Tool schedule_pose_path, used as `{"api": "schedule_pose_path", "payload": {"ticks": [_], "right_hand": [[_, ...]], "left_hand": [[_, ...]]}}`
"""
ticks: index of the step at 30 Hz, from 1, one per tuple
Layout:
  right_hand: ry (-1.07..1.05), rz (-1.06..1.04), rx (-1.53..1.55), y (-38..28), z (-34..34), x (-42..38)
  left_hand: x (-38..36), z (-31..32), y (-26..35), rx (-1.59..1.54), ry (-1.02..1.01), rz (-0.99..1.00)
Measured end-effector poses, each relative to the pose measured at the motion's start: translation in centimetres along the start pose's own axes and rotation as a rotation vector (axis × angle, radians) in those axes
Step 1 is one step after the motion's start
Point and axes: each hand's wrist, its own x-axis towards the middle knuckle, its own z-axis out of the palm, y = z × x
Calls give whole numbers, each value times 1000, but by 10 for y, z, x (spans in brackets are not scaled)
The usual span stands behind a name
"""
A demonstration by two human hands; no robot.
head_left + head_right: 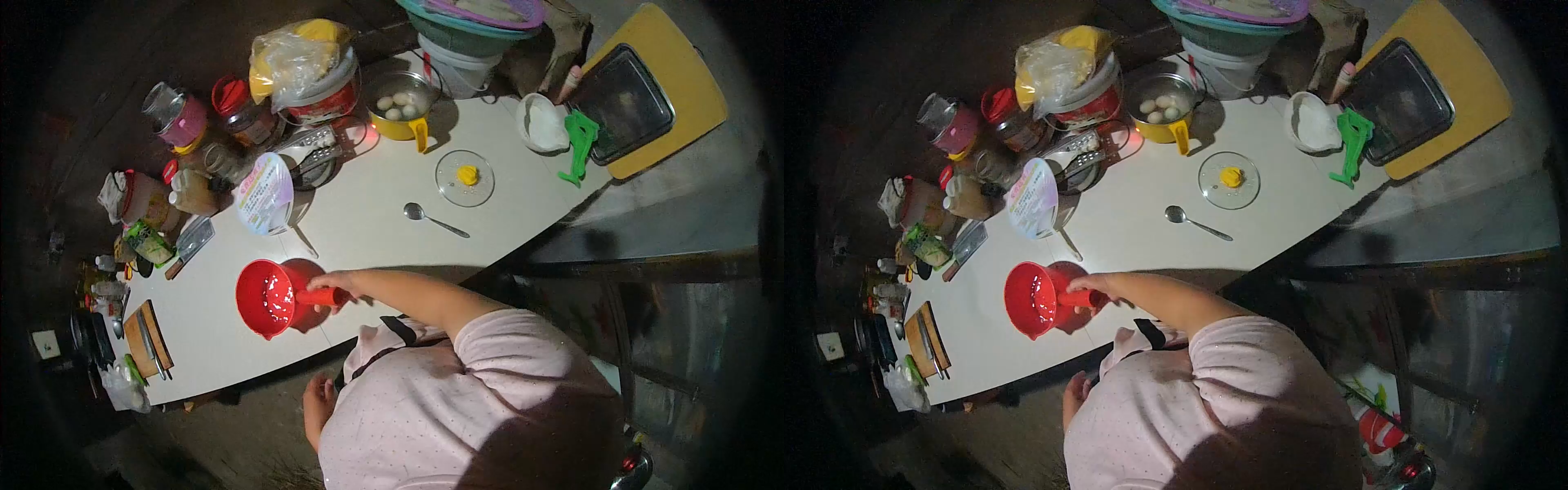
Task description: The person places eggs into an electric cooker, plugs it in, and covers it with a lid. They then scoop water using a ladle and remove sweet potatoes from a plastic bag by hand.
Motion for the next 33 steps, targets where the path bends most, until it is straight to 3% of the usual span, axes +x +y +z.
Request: {"api": "schedule_pose_path", "payload": {"ticks": [1,3,4,5,6,7,8,9,10,12,13,16,18,24,28,30,33], "right_hand": [[115,-74,-66,-9,4,-13],[249,-90,82,21,-58,28],[400,-335,60,23,-69,12],[572,-189,103,9,-88,-6],[621,-305,40,15,-128,-14],[777,-501,-66,9,-143,-45],[1232,-538,-573,7,-155,-79],[1513,-555,-706,2,-171,-106],[1600,-313,-864,-27,-137,-167],[1910,-609,-982,10,-208,-185],[1882,-409,-1034,3,-206,-207],[1897,-417,-1107,8,-233,-224],[1712,-362,-1129,5,-242,-229],[1594,-183,-1218,-10,-262,-233],[1494,-201,-1289,-51,-247,-255],[1459,-414,-1185,-88,-222,-266],[1435,-571,-1171,-152,-197,-267]], "left_hand": [[4,0,9,1,-10,4],[19,-1,32,37,-85,-18],[25,0,34,39,-92,-14],[33,0,33,63,-127,33],[39,2,35,86,-159,80],[43,4,49,83,-161,82],[45,5,64,122,-189,72],[47,8,75,160,-214,60],[50,13,78,155,-209,58],[56,24,81,199,-227,98],[58,29,91,193,-219,95],[64,44,114,242,-253,91],[70,54,120,296,-288,104],[78,72,148,279,-285,64],[83,82,150,301,-258,31],[81,85,152,325,-273,4],[82,90,158,288,-262,-19]]}}
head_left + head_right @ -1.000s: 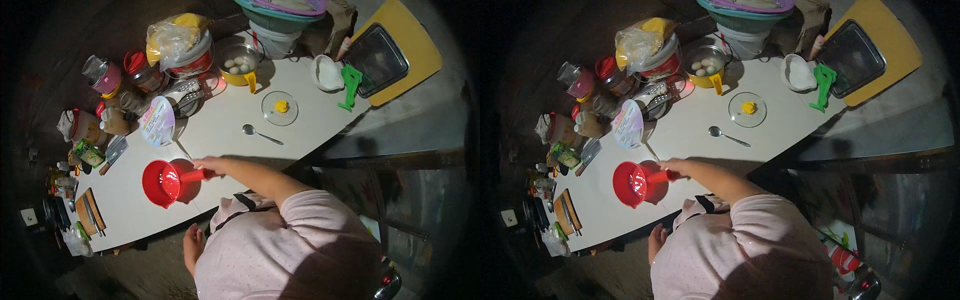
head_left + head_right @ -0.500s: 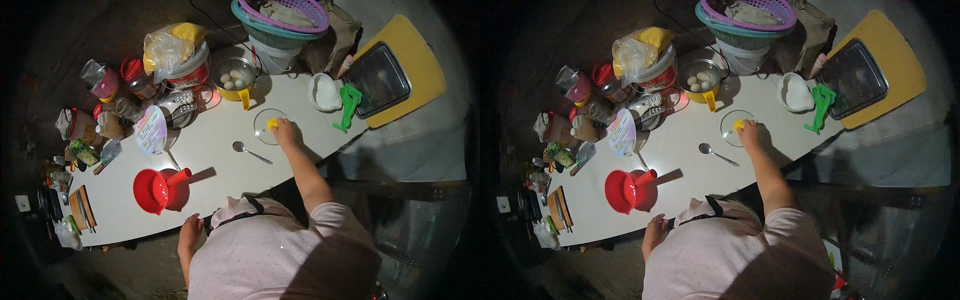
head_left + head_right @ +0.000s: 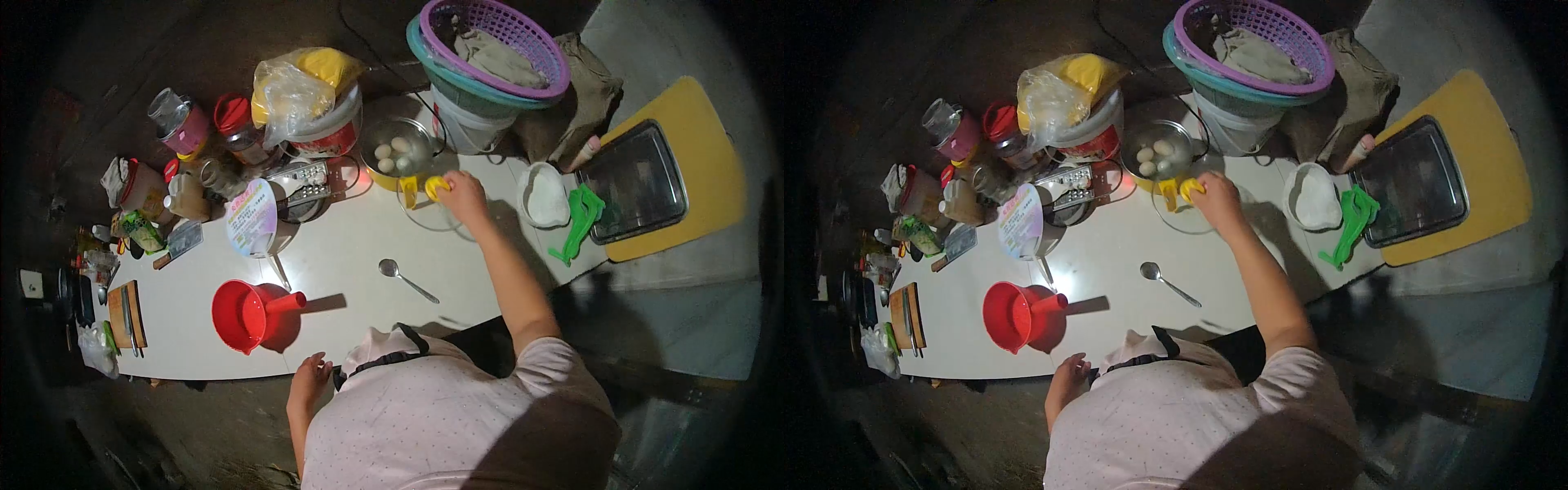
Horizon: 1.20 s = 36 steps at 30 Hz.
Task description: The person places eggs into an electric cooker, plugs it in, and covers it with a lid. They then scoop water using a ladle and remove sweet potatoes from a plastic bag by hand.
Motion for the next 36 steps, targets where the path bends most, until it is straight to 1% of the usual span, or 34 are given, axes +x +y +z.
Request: {"api": "schedule_pose_path", "payload": {"ticks": [1,3,4,6,7,9,12,14,17,19,21,24,27,29,30,32,33,34,35,36], "right_hand": [[-4,-9,0,-5,5,18],[111,-149,45,-10,18,52],[108,-157,48,-11,27,67],[137,-215,-61,-14,44,94],[121,-162,-90,-17,52,103],[127,-171,-96,-9,71,119],[117,-173,-144,-6,84,132],[56,-93,-144,-12,84,133],[9,-97,-151,-18,85,135],[15,-108,-178,-16,91,137],[24,-123,-203,-12,97,140],[15,-149,-223,-4,105,144],[51,-167,-167,-2,107,142],[1,-96,-143,-4,103,139],[-9,-101,-141,-2,100,135],[156,-197,-139,0,102,127],[105,-133,-70,-22,81,109],[148,-179,-128,-28,76,98],[106,-208,105,-15,79,86],[104,-202,234,-11,86,61]], "left_hand": [[2,3,-1,-6,6,-4],[6,12,-9,-122,-6,-46],[8,16,-12,-126,1,-50],[10,16,-8,-150,36,-28],[9,11,-2,-156,47,-31],[5,0,12,-65,17,-41],[4,-2,12,-58,8,-77],[2,-6,17,-35,30,-96],[5,-8,15,-4,62,-120],[7,-9,15,-1,79,-127],[9,-12,16,-40,93,-59],[12,-11,14,-8,73,-55],[9,-11,16,-38,92,-71],[9,-9,14,-25,98,-52],[9,-9,12,-6,97,-32],[8,-9,15,-24,89,-63],[10,-3,6,-32,95,-41],[9,1,1,-30,116,-16],[10,-7,9,68,54,-5],[12,1,-3,71,80,69]]}}
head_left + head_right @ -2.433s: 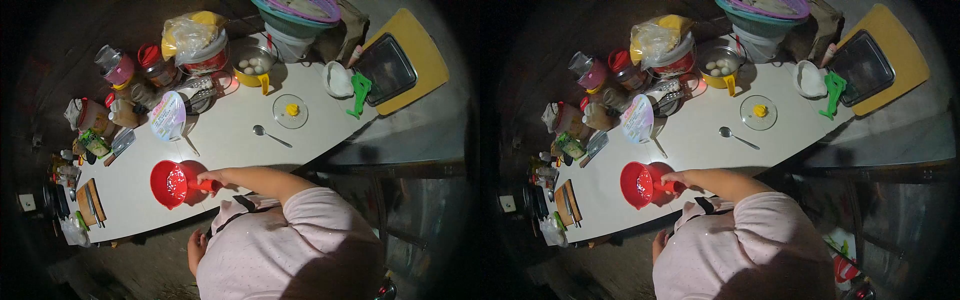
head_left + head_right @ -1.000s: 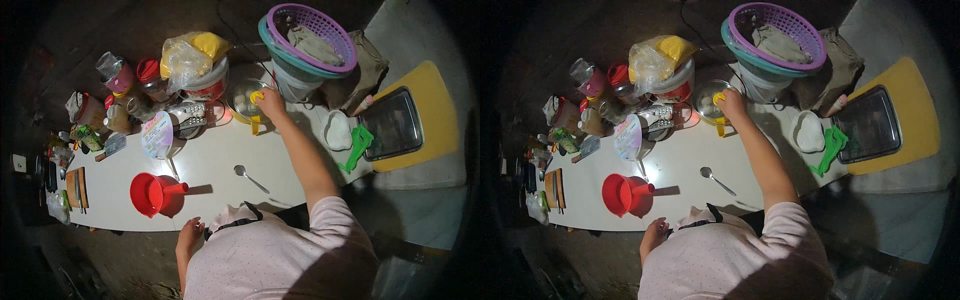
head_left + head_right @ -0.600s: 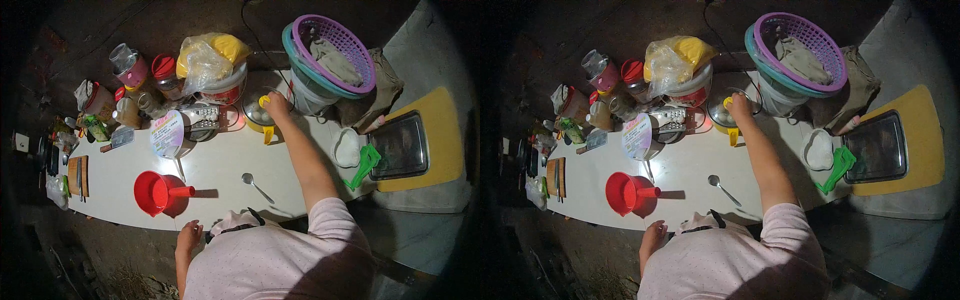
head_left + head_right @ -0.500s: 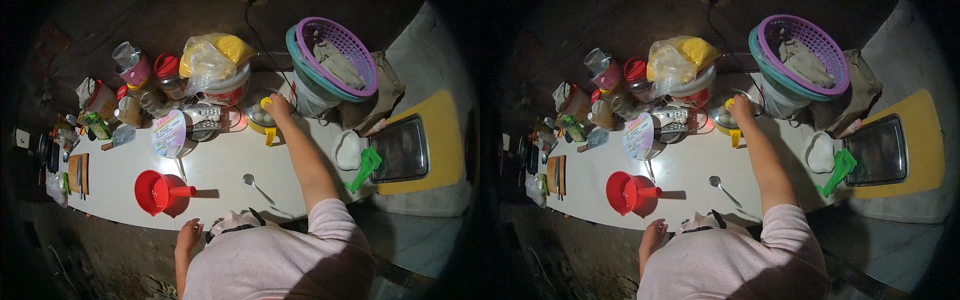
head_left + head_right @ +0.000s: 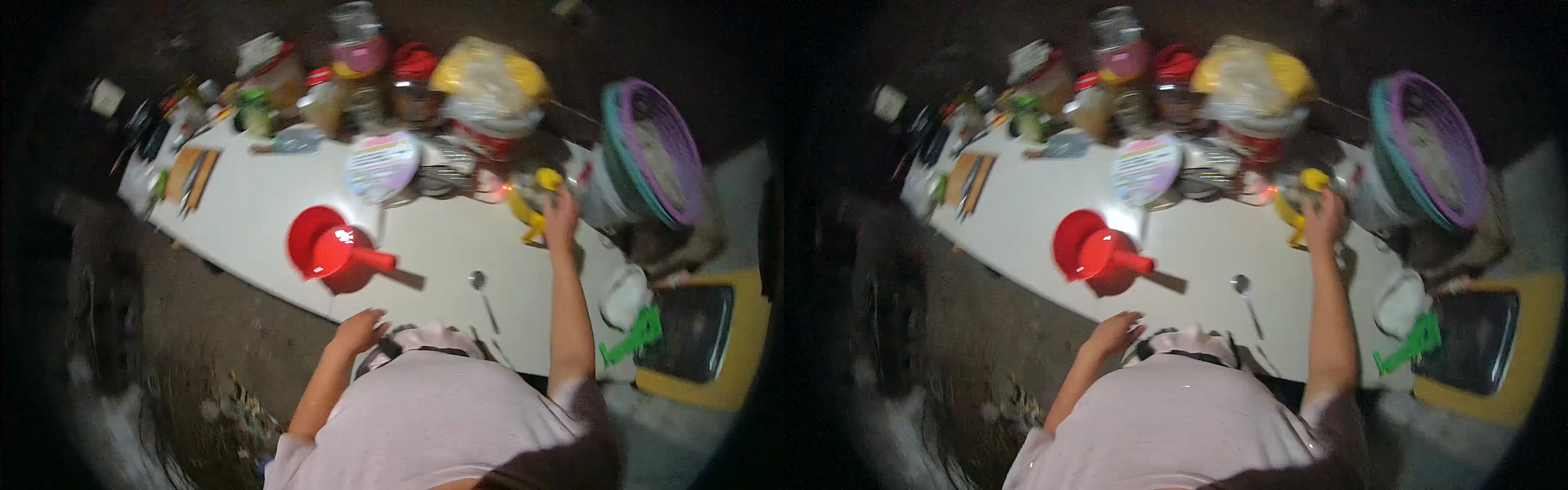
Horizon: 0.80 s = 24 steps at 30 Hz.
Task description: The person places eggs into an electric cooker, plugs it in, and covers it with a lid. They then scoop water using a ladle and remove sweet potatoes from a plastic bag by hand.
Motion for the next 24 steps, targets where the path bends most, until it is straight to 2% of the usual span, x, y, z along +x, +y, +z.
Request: {"api": "schedule_pose_path", "payload": {"ticks": [1,2,3,4,5,10,14,15,19,20,21,22,23,24], "right_hand": [[13,11,128,0,3,-26],[-88,-75,-72,-28,-13,-58],[-171,-26,11,-30,-11,-91],[-226,1,-109,-42,-14,-127],[-332,124,-65,-34,-13,-163],[-589,62,123,-80,-6,-277],[-592,71,136,-113,18,-311],[-605,91,98,-124,24,-317],[-577,165,-14,-165,59,-356],[-525,132,54,-190,72,-361],[-611,230,42,-207,82,-364],[-611,268,79,-223,88,-377],[-518,103,94,-212,108,-397],[-511,81,75,-212,122,-411]], "left_hand": [[0,2,0,-70,-3,-32],[0,-2,3,-31,12,-15],[-2,-1,2,-2,27,2],[-3,-4,3,-22,10,1],[-4,-8,3,-3,-3,2],[-1,-10,-23,40,-127,95],[-3,-32,-50,70,-151,216],[-5,-34,-61,18,-54,298],[-18,-56,-112,-23,-60,440],[-21,-70,-120,55,-207,362],[-23,-76,-135,-8,-233,374],[-25,-85,-141,83,-282,404],[-28,-91,-146,-1,-317,411],[-24,-92,-154,33,-345,504]]}}
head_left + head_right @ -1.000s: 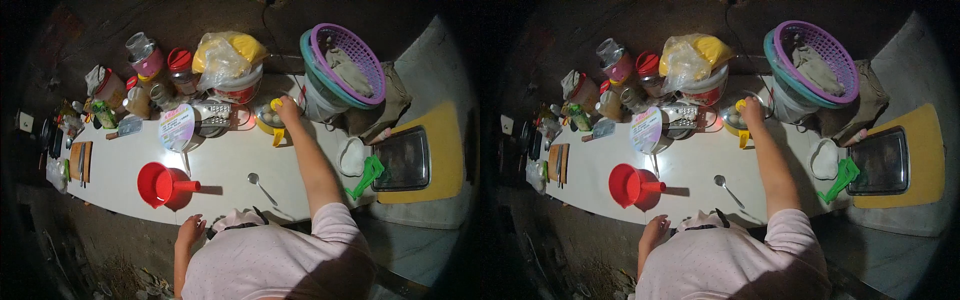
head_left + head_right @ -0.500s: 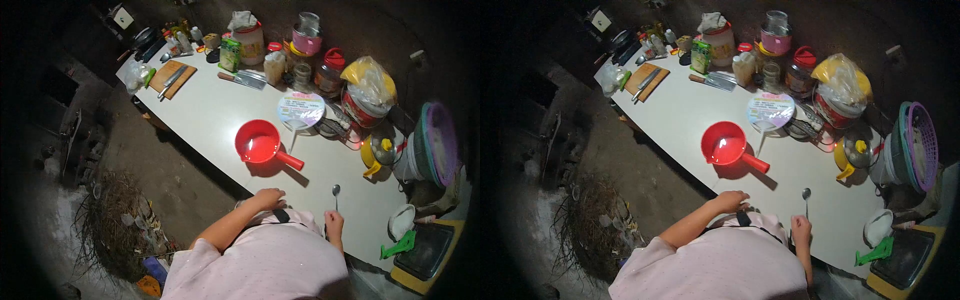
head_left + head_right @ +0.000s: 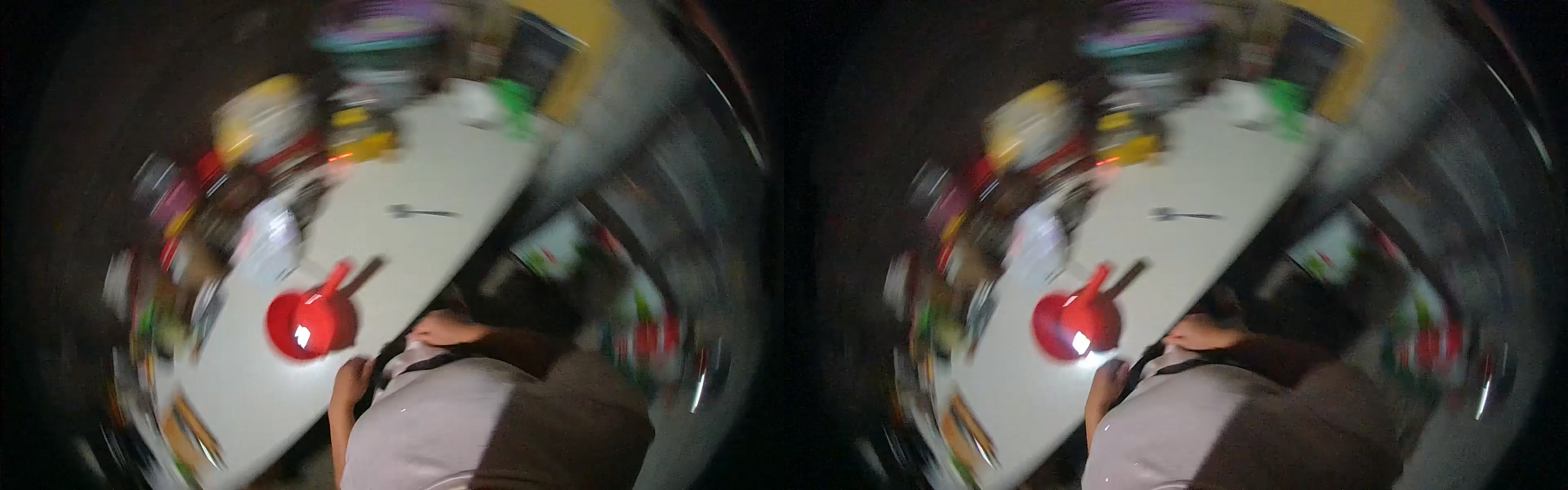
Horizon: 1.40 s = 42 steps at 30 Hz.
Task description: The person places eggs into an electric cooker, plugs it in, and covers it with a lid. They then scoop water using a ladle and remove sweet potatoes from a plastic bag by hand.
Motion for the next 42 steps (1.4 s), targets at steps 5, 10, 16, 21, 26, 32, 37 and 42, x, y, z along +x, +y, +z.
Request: {"api": "schedule_pose_path", "payload": {"ticks": [5,10,16,21,26,32,37,42], "right_hand": [[253,329,21,-52,18,-60],[330,540,155,-77,35,-111],[285,687,405,-78,46,-174],[449,810,322,-85,57,-244],[442,843,154,-89,68,-348],[653,861,116,-94,99,-453],[769,703,-2,-49,171,-502],[591,875,102,-74,153,-531]], "left_hand": [[0,-6,-8,38,-266,94],[15,9,0,147,-336,250],[0,46,55,373,-473,362],[-17,102,85,202,-498,448],[-43,164,127,370,-559,475],[-91,240,196,464,-638,625],[-104,288,202,429,-735,480],[-125,297,216,641,-614,557]]}}
